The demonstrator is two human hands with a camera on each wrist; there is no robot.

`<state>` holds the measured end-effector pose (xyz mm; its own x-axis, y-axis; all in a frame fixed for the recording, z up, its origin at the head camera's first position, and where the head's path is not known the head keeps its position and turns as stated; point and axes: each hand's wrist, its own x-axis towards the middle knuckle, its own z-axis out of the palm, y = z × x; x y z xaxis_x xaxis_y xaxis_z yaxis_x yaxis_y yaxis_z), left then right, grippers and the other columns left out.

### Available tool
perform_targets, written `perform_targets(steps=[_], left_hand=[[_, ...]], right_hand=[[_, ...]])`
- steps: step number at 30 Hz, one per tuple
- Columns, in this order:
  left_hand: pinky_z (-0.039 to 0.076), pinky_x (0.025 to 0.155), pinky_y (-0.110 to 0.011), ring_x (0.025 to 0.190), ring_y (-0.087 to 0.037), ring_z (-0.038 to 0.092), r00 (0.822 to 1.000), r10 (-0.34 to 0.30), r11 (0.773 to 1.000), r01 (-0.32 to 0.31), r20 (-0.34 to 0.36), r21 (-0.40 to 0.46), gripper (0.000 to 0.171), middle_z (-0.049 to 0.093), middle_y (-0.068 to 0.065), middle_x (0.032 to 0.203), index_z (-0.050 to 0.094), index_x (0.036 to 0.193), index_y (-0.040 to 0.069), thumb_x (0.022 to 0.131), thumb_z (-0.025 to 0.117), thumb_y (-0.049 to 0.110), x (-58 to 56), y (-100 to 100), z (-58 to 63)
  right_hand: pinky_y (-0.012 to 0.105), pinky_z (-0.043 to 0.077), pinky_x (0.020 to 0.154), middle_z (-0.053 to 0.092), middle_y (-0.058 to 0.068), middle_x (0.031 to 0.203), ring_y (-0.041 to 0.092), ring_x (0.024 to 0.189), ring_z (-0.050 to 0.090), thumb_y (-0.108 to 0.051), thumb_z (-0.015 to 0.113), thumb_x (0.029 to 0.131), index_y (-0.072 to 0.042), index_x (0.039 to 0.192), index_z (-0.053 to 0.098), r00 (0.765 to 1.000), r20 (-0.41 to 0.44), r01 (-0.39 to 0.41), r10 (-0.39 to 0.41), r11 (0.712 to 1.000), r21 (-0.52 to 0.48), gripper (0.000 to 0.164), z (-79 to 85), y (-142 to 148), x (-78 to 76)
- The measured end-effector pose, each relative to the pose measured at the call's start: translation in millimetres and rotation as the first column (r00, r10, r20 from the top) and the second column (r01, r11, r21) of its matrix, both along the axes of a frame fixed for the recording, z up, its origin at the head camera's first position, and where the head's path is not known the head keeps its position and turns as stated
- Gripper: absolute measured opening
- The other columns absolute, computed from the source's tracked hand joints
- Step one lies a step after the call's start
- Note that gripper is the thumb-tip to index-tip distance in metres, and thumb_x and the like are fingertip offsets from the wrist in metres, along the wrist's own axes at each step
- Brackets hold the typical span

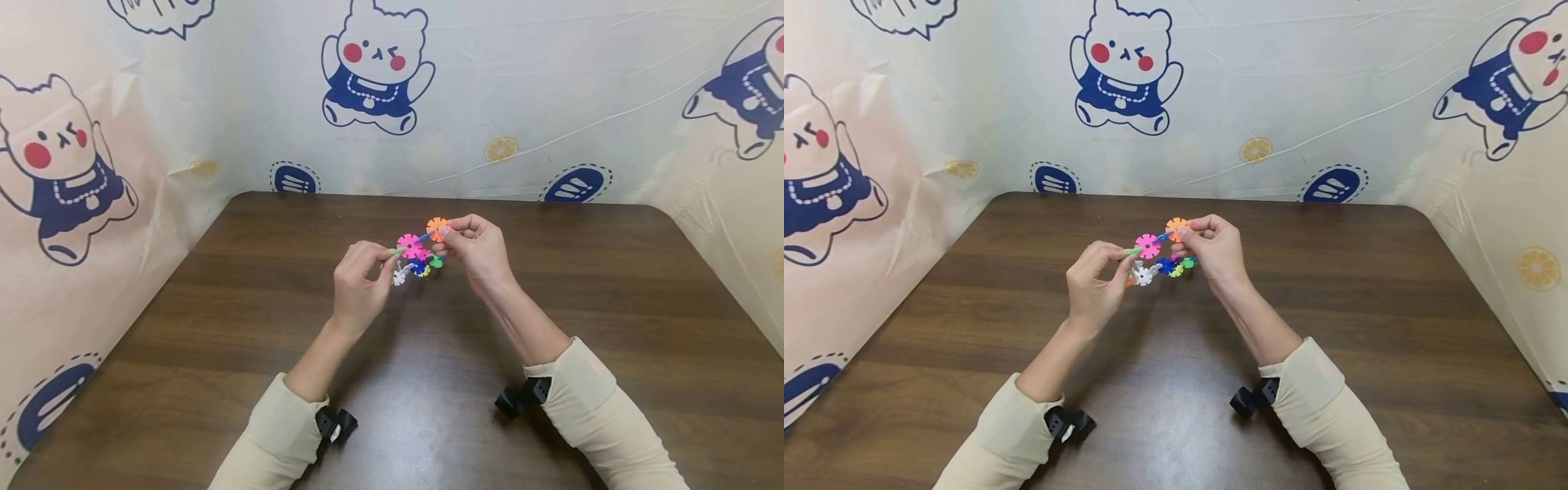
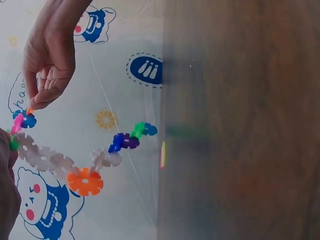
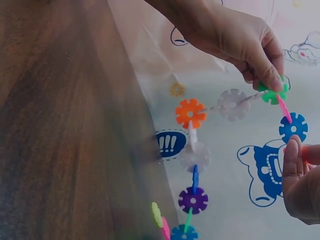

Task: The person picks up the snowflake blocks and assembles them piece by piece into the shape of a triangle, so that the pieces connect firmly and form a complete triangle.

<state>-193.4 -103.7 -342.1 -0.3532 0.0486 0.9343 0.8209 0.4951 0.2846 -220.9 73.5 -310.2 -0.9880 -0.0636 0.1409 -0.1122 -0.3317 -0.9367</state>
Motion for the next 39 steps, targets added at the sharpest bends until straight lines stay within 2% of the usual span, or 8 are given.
perform_targets(steps=[4,10,16,21,26,34,39], left_hand=[[0.041,0.063,-0.035,0.065,-0.022,0.053,1.000,0.002,1.000,-0.001,0.030,-0.031,0.007,0.059,-0.011,0.070,0.062,0.077,-0.004,0.077,0.068,-0.007,-1.3,0,2.7],[0.041,0.070,-0.036,0.074,-0.025,0.055,0.997,-0.018,0.999,0.021,0.079,-0.039,0.014,0.061,-0.012,0.078,0.062,0.082,-0.004,0.074,0.073,-0.002,-2.1,1,6.7],[0.043,0.081,-0.035,0.086,-0.025,0.056,0.994,-0.030,0.998,0.036,0.105,-0.053,0.020,0.063,-0.015,0.089,0.064,0.092,-0.006,0.076,0.073,0.004,-3.2,8,14.4],[0.043,0.078,-0.032,0.087,-0.021,0.057,0.987,-0.030,0.994,0.046,0.156,-0.102,0.021,0.064,-0.013,0.091,0.065,0.093,-0.005,0.076,0.075,0.004,-2.3,14,19.8],[0.044,0.078,-0.030,0.086,-0.019,0.058,0.980,-0.013,0.993,0.037,0.200,-0.113,0.021,0.065,-0.012,0.089,0.066,0.091,-0.004,0.075,0.076,0.005,-0.8,16,18.8],[0.046,0.073,-0.029,0.080,-0.019,0.059,0.984,-0.009,0.995,0.026,0.178,-0.093,0.014,0.065,-0.012,0.084,0.067,0.088,-0.004,0.078,0.073,0.003,-1.0,15,15.6],[0.047,0.073,-0.031,0.078,-0.021,0.060,0.989,0.021,0.997,-0.010,0.149,-0.074,0.010,0.065,-0.013,0.082,0.067,0.085,-0.005,0.078,0.071,0.000,-1.6,10,15.7]], right_hand=[[0.025,0.054,0.060,0.066,0.004,0.068,0.012,0.056,0.065,0.009,0.057,0.086,0.001,0.086,0.050,1.000,0.002,0.001,-0.001,1.000,-0.022,0.011,-0.5,1,0.4],[0.025,0.054,0.063,0.066,0.004,0.070,0.012,0.058,0.065,0.008,0.058,0.086,0.001,0.088,0.050,1.000,-0.007,0.008,-0.008,0.999,-0.032,0.011,-2.3,4,0.3],[0.027,0.053,0.065,0.065,0.006,0.075,0.013,0.062,0.066,0.004,0.061,0.086,0.001,0.090,0.052,1.000,-0.009,-0.001,0.001,1.000,0.022,0.010,-2.4,3,4.2],[0.026,0.053,0.064,0.063,0.006,0.075,0.013,0.062,0.066,0.005,0.060,0.086,0.004,0.093,0.050,0.999,-0.022,-0.032,0.032,0.999,0.025,0.012,-2.1,-3,10.6],[0.025,0.053,0.063,0.063,0.006,0.074,0.012,0.060,0.065,0.006,0.059,0.086,0.005,0.092,0.050,0.998,-0.041,-0.044,0.044,0.999,0.014,0.011,-2.4,-8,14.2],[0.025,0.053,0.064,0.064,0.006,0.076,0.012,0.062,0.066,0.005,0.060,0.086,0.007,0.094,0.051,0.997,-0.057,-0.050,0.053,0.998,0.041,0.012,-1.3,-11,16.8],[0.030,0.054,0.066,0.063,0.007,0.077,0.014,0.065,0.066,-0.001,0.058,0.089,0.008,0.095,0.051,0.994,-0.084,-0.059,0.067,0.994,0.097,0.013,-2.7,-9,9.7]])
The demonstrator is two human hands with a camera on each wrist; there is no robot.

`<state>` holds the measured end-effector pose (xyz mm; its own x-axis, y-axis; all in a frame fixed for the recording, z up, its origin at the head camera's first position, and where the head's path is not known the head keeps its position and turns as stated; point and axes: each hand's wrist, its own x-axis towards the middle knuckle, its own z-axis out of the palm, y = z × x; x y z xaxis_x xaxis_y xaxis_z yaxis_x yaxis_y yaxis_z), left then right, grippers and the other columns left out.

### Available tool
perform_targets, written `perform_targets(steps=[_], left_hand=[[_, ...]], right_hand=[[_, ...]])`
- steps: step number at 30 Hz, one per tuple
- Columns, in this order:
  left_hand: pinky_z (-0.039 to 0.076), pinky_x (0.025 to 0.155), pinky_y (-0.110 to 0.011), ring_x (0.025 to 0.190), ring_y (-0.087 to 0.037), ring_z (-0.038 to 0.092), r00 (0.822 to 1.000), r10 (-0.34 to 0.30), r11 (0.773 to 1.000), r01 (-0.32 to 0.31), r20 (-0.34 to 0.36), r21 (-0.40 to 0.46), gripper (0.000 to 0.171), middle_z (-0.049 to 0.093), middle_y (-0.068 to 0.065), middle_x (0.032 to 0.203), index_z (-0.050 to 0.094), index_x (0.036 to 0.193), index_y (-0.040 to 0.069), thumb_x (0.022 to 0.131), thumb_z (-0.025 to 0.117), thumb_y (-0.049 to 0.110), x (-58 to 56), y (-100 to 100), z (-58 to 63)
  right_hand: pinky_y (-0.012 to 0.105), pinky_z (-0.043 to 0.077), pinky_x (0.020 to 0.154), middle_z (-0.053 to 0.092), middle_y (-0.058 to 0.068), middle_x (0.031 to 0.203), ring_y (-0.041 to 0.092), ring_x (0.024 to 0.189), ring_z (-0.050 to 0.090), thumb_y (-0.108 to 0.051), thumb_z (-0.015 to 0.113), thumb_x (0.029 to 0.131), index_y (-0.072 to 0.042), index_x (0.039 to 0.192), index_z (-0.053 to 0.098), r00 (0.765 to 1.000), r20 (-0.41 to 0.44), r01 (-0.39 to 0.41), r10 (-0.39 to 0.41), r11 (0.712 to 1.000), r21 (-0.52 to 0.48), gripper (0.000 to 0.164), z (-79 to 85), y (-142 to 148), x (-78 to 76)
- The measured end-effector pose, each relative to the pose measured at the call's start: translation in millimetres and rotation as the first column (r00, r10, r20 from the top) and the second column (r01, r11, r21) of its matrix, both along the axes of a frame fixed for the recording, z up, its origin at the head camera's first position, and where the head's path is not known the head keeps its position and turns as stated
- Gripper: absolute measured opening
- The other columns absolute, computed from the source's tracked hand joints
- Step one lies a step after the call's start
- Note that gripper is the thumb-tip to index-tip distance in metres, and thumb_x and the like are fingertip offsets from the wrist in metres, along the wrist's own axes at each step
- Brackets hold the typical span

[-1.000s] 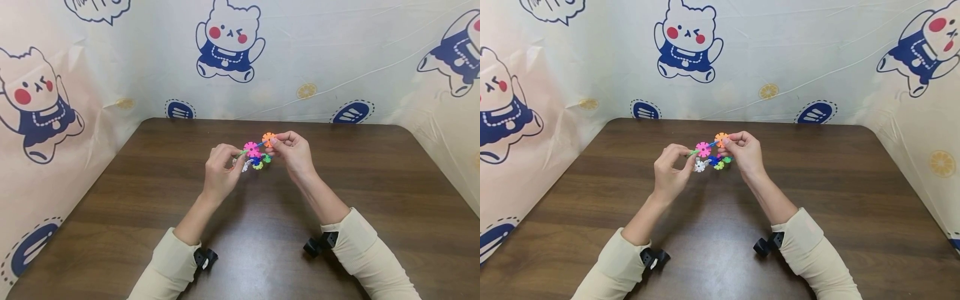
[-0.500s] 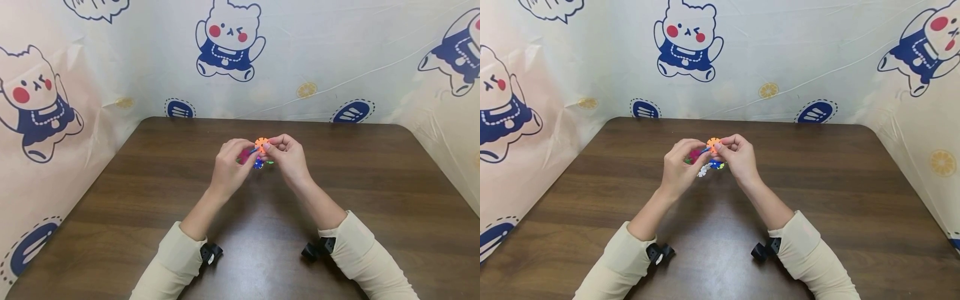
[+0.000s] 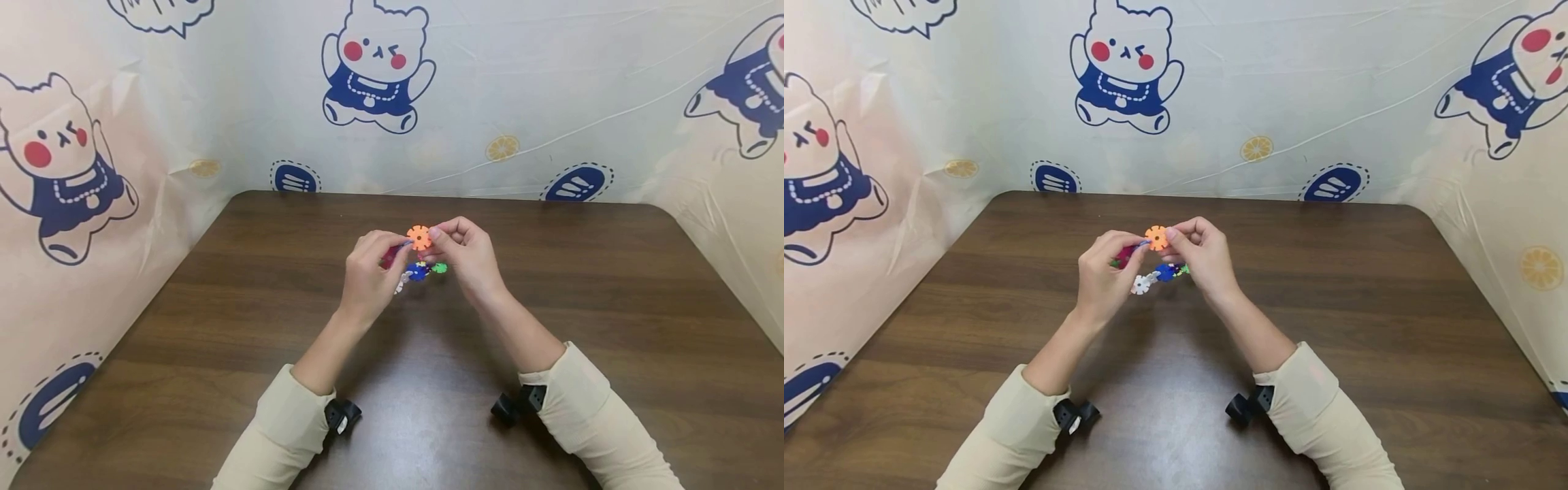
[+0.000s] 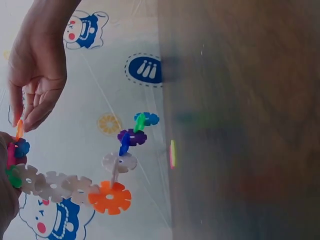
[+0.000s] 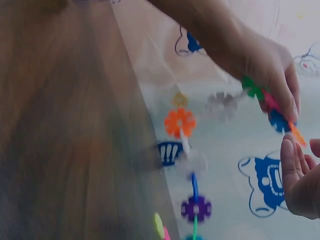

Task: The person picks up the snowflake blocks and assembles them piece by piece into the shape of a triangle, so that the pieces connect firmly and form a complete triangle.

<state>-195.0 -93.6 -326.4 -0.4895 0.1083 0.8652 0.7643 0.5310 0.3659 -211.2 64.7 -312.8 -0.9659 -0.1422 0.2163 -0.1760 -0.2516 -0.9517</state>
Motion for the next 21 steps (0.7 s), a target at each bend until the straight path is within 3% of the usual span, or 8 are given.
perform_targets(steps=[4,8,15,17,21], left_hand=[[0.047,0.073,-0.033,0.078,-0.023,0.060,0.999,0.052,0.998,-0.052,-0.009,0.041,0.010,0.066,-0.013,0.082,0.067,0.085,-0.005,0.078,0.071,-0.001,0.0,-8,1.8],[0.048,0.071,-0.033,0.077,-0.025,0.060,0.993,0.115,0.990,-0.113,-0.022,0.086,0.011,0.065,-0.014,0.082,0.067,0.085,-0.006,0.078,0.072,0.000,-0.3,-18,4.5],[0.051,0.071,-0.032,0.078,-0.024,0.060,0.981,0.193,0.968,-0.187,-0.016,0.166,0.012,0.065,-0.015,0.084,0.067,0.087,-0.006,0.079,0.071,0.002,2.0,-30,6.8],[0.050,0.070,-0.032,0.077,-0.025,0.059,0.979,0.201,0.962,-0.192,-0.030,0.192,0.011,0.065,-0.015,0.082,0.068,0.086,-0.006,0.078,0.071,0.000,1.5,-31,6.7],[0.048,0.068,-0.031,0.074,-0.026,0.059,0.978,0.203,0.957,-0.187,-0.049,0.221,0.009,0.064,-0.015,0.080,0.068,0.085,-0.006,0.078,0.071,-0.001,-0.2,-32,6.5]], right_hand=[[0.036,0.054,0.070,0.063,0.010,0.079,0.016,0.068,0.065,-0.006,0.058,0.091,0.007,0.097,0.052,1.000,-0.018,0.020,-0.018,0.994,0.109,0.016,-3.3,5,-14.3],[0.037,0.053,0.073,0.064,0.021,0.087,0.024,0.074,0.066,-0.010,0.060,0.090,0.008,0.101,0.052,0.999,-0.001,0.050,-0.052,0.950,0.307,0.022,-9.8,9,-34.1],[0.040,0.051,0.080,0.064,0.022,0.096,0.032,0.085,0.065,-0.013,0.062,0.089,0.006,0.104,0.056,0.997,0.035,0.035,-0.066,0.823,0.568,0.025,-38.1,10,-74.5],[0.039,0.051,0.079,0.064,0.019,0.095,0.034,0.089,0.064,-0.014,0.063,0.088,0.005,0.105,0.058,0.998,0.025,0.030,-0.059,0.772,0.635,0.026,-45.9,9,-83.6],[0.035,0.048,0.074,0.064,0.015,0.095,0.026,0.086,0.060,-0.018,0.064,0.087,0.001,0.106,0.062,0.999,0.000,0.026,-0.039,0.643,0.766,0.027,-59.2,9,-97.2]])
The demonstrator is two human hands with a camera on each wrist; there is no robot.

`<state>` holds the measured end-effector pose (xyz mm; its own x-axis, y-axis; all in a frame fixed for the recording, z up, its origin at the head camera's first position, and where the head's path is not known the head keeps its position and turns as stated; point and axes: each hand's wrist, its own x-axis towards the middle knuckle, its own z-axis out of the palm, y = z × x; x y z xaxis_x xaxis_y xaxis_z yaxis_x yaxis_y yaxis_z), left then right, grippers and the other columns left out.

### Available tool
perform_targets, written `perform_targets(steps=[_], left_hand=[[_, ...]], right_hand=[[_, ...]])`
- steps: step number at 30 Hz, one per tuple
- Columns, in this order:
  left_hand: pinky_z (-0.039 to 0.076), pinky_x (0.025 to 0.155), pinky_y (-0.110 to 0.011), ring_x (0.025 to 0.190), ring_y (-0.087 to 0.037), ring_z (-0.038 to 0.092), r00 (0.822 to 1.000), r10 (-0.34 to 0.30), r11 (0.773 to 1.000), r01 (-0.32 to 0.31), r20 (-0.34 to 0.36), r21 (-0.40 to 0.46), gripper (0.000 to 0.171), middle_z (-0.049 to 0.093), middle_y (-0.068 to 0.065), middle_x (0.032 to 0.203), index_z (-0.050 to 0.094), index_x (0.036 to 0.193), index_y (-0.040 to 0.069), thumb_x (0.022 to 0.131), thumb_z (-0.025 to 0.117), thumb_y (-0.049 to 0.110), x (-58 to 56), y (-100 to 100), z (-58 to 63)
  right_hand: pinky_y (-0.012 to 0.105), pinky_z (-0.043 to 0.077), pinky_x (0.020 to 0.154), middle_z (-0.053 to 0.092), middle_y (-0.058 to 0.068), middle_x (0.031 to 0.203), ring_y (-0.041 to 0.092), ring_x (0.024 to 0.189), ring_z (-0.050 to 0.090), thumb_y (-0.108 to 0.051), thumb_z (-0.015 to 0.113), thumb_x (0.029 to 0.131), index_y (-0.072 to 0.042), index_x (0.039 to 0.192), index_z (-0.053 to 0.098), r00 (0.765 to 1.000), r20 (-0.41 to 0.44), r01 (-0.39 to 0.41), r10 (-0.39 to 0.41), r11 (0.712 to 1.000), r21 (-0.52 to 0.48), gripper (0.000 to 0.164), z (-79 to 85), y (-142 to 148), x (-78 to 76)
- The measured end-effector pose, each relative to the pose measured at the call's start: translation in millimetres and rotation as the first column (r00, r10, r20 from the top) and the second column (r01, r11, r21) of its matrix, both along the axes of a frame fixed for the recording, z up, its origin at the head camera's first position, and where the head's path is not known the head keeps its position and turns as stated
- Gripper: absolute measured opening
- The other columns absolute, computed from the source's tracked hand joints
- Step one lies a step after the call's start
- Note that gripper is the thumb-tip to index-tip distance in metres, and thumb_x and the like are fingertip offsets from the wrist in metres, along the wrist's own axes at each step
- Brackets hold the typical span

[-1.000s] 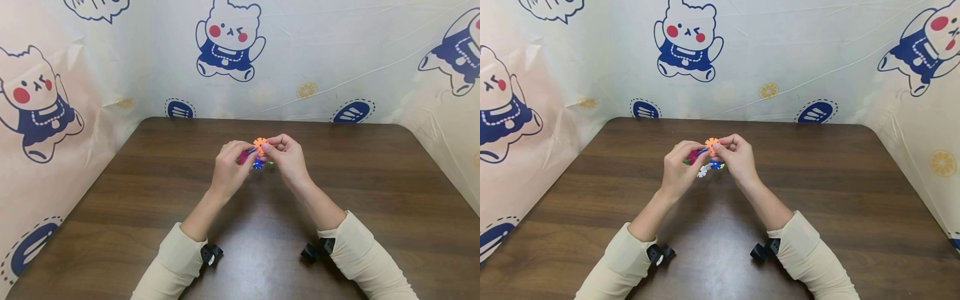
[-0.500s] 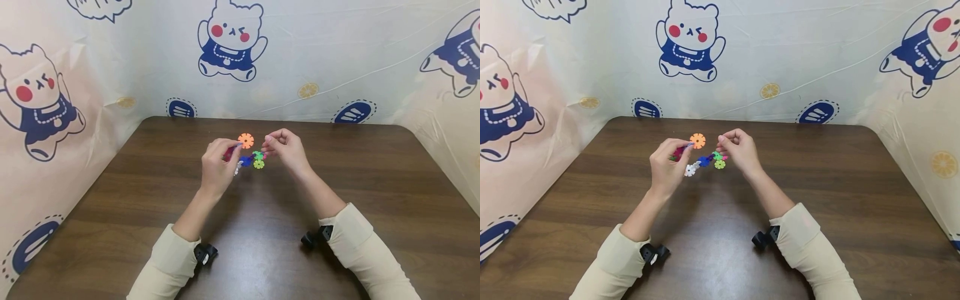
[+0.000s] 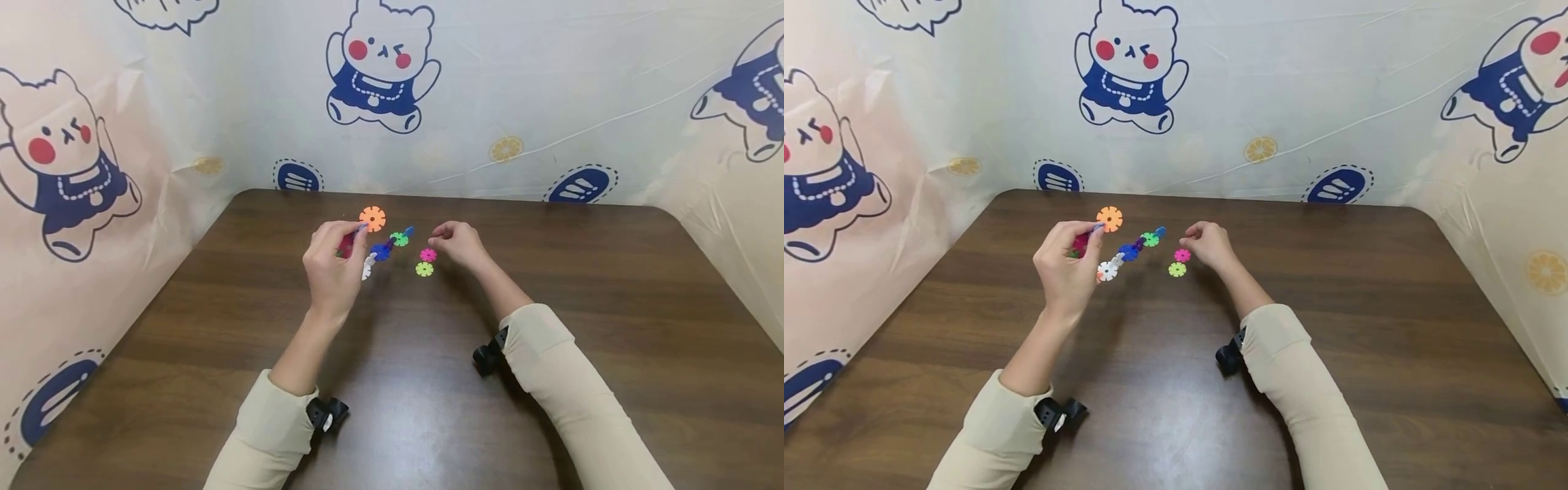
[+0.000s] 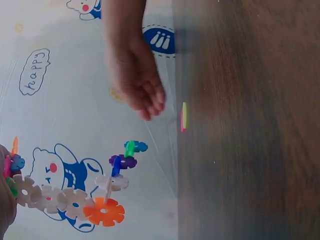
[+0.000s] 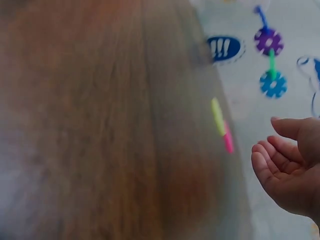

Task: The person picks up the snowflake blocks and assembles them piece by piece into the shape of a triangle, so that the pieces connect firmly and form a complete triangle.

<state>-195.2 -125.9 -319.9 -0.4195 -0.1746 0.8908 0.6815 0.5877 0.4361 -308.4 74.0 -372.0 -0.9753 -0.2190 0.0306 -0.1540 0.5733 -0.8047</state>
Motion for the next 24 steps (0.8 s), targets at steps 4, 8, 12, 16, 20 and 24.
perform_targets(steps=[4,8,12,16,20,24], left_hand=[[0.048,0.066,-0.030,0.074,-0.026,0.059,1.000,-0.003,1.000,0.003,-0.004,0.002,0.009,0.064,-0.015,0.080,0.068,0.085,-0.006,0.078,0.071,-0.002,-0.4,-1,0.1],[0.049,0.066,-0.030,0.074,-0.026,0.059,1.000,-0.001,1.000,0.001,0.000,0.000,0.009,0.064,-0.015,0.080,0.068,0.085,-0.006,0.078,0.071,-0.001,0.1,-1,-0.6],[0.049,0.066,-0.031,0.074,-0.026,0.059,1.000,0.002,1.000,-0.002,-0.002,0.001,0.009,0.064,-0.015,0.080,0.068,0.085,-0.006,0.078,0.071,-0.001,0.1,-1,-1.1],[0.049,0.066,-0.031,0.074,-0.026,0.059,1.000,-0.001,1.000,0.001,-0.003,0.005,0.009,0.064,-0.015,0.080,0.067,0.085,-0.007,0.078,0.071,-0.002,0.2,-1,-1.2],[0.049,0.066,-0.031,0.075,-0.026,0.059,1.000,-0.001,1.000,0.001,0.006,0.003,0.009,0.064,-0.015,0.081,0.067,0.085,-0.007,0.078,0.071,-0.001,0.9,0,-1.3],[0.050,0.066,-0.031,0.075,-0.025,0.059,1.000,-0.002,1.000,0.002,0.017,-0.001,0.010,0.064,-0.015,0.082,0.067,0.086,-0.006,0.079,0.071,0.000,1.0,0,-2.4]], right_hand=[[0.032,0.046,0.073,0.063,0.014,0.099,0.023,0.087,0.055,-0.018,0.064,0.087,0.001,0.110,0.062,0.999,0.029,-0.039,0.036,0.996,0.085,0.030,-11.1,1,-9.5],[0.031,0.045,0.072,0.062,0.015,0.101,0.023,0.086,0.053,-0.016,0.063,0.087,0.002,0.112,0.062,0.996,0.060,-0.071,0.065,0.992,0.101,0.031,-16.4,1,-13.9],[0.029,0.043,0.071,0.062,0.014,0.100,0.022,0.086,0.053,-0.015,0.067,0.084,0.001,0.110,0.063,0.995,0.071,-0.083,0.076,0.991,0.102,0.030,-18.7,1,-16.2],[0.029,0.044,0.074,0.063,0.013,0.101,0.022,0.089,0.053,-0.015,0.070,0.082,0.000,0.110,0.063,0.992,0.088,-0.104,0.094,0.988,0.114,0.033,-20.4,0,-18.0],[0.032,0.043,0.079,0.063,0.013,0.103,0.023,0.091,0.052,-0.014,0.072,0.081,0.000,0.111,0.063,0.989,0.104,-0.123,0.108,0.981,0.149,0.034,-21.1,-1,-19.0],[0.034,0.042,0.082,0.063,0.012,0.103,0.023,0.092,0.052,-0.013,0.071,0.081,0.000,0.110,0.064,0.989,0.088,-0.137,0.120,0.968,0.211,0.033,-22.6,-2,-20.4]])
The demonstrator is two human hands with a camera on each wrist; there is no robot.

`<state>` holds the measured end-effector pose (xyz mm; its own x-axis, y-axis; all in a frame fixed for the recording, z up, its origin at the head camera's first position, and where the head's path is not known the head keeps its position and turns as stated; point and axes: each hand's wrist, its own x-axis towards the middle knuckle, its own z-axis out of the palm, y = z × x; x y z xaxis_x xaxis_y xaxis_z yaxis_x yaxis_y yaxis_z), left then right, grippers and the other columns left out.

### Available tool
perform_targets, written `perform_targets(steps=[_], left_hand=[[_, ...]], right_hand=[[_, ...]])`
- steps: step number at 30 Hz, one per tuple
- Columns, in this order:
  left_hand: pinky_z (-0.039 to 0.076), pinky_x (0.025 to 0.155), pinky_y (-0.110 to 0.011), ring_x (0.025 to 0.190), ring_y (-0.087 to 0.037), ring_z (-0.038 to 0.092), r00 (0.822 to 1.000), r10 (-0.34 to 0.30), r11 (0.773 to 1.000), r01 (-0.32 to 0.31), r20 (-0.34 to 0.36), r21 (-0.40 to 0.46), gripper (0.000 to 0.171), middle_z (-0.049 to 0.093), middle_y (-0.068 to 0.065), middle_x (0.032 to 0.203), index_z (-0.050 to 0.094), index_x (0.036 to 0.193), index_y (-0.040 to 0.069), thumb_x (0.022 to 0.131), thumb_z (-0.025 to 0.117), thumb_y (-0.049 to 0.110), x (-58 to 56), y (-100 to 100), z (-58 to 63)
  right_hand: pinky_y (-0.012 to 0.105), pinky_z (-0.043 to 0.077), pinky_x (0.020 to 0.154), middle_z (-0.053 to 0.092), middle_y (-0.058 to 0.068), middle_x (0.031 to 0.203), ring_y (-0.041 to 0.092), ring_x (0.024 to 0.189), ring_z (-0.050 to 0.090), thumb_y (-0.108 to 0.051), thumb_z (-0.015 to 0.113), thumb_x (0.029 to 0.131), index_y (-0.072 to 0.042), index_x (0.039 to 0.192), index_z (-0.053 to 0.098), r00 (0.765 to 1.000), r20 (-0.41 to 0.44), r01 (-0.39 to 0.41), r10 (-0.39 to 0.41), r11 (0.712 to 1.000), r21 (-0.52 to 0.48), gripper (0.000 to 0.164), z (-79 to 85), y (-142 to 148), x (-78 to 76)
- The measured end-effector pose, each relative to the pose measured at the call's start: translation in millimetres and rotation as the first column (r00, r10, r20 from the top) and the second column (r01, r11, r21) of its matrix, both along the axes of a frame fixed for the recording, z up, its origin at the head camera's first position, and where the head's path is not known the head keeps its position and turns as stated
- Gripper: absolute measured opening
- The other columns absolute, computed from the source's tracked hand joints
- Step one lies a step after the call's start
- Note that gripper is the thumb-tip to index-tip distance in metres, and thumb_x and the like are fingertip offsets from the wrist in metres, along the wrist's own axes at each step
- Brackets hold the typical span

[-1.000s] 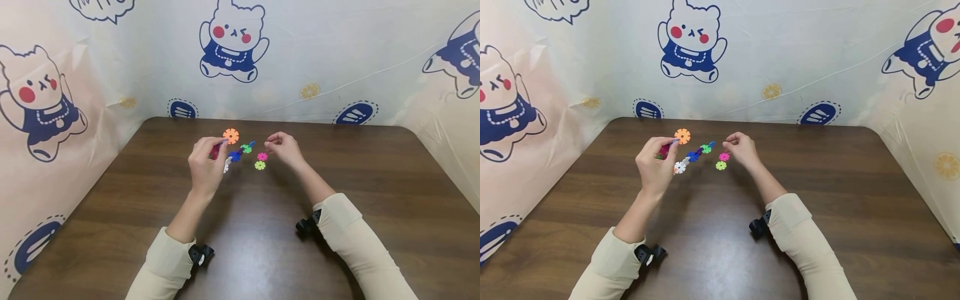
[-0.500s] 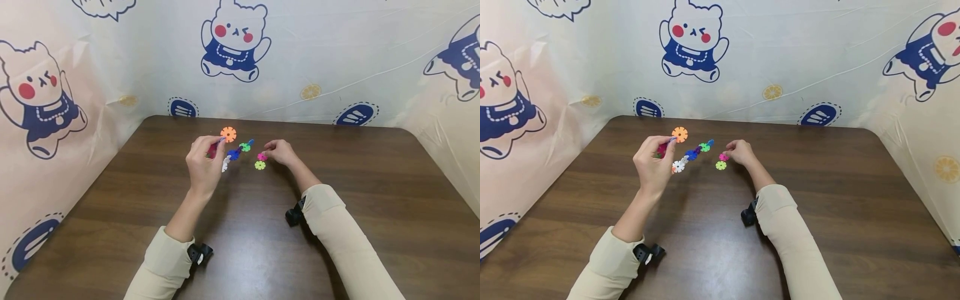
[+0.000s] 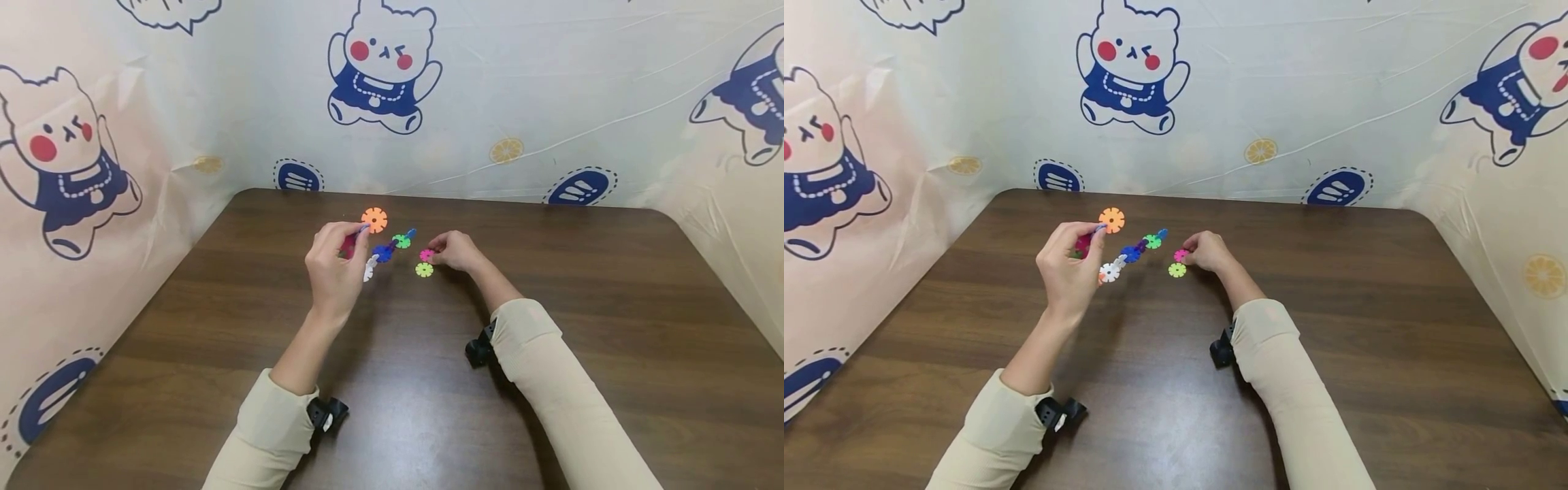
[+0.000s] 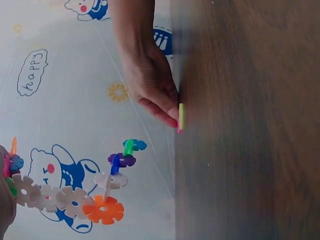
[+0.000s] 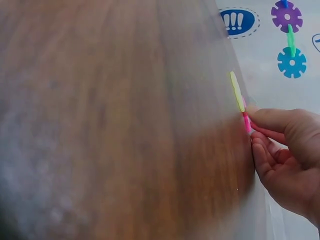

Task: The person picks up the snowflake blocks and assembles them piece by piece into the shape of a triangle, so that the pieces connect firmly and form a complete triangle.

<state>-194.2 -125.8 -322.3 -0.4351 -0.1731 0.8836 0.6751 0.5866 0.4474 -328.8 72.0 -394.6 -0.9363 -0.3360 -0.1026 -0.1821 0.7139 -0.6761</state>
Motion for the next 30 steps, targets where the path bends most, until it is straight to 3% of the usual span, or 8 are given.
perform_targets(steps=[8,14,21,26,30], left_hand=[[0.049,0.066,-0.032,0.075,-0.025,0.059,1.000,-0.001,1.000,0.001,0.002,-0.006,0.010,0.065,-0.015,0.082,0.067,0.085,-0.006,0.079,0.071,0.000,-0.7,0,-2.4],[0.050,0.065,-0.030,0.075,-0.025,0.058,1.000,-0.006,1.000,0.006,0.018,-0.017,0.011,0.064,-0.015,0.083,0.067,0.086,-0.007,0.079,0.071,0.001,-0.5,0,-3.0],[0.050,0.067,-0.027,0.078,-0.022,0.059,0.998,-0.009,0.999,0.011,0.056,-0.045,0.013,0.064,-0.015,0.085,0.067,0.089,-0.007,0.081,0.069,0.003,0.5,-1,-4.1],[0.051,0.068,-0.028,0.080,-0.021,0.059,0.997,-0.018,0.999,0.022,0.079,-0.045,0.013,0.064,-0.014,0.086,0.067,0.090,-0.006,0.081,0.069,0.004,0.4,1,-5.7],[0.052,0.069,-0.028,0.081,-0.020,0.059,0.995,-0.026,0.998,0.032,0.093,-0.054,0.013,0.065,-0.013,0.087,0.067,0.091,-0.005,0.081,0.069,0.004,1.1,3,-6.0]], right_hand=[[0.035,0.043,0.082,0.061,0.012,0.097,0.023,0.090,0.052,-0.010,0.071,0.080,0.000,0.103,0.063,0.999,-0.037,-0.003,0.004,1.000,0.016,0.026,-3.0,0,-0.2],[0.029,0.045,0.071,0.061,0.011,0.088,0.020,0.079,0.055,-0.002,0.067,0.081,0.001,0.097,0.063,0.998,-0.015,0.055,-0.057,0.992,-0.110,0.017,-1.1,5,1.2],[0.031,0.052,0.073,0.057,0.016,0.091,0.019,0.076,0.058,0.002,0.060,0.084,0.007,0.105,0.060,0.986,0.143,0.127,-0.082,0.932,-0.341,0.021,3.6,17,7.0],[0.030,0.051,0.069,0.058,0.017,0.091,0.021,0.075,0.056,-0.001,0.062,0.084,0.006,0.103,0.060,0.993,0.075,0.116,-0.093,0.911,-0.397,0.021,12.6,24,15.3],[0.031,0.051,0.070,0.058,0.019,0.090,0.022,0.077,0.055,0.000,0.062,0.084,0.008,0.102,0.059,0.995,0.019,0.097,-0.099,0.884,-0.458,0.020,30.0,26,28.4]])
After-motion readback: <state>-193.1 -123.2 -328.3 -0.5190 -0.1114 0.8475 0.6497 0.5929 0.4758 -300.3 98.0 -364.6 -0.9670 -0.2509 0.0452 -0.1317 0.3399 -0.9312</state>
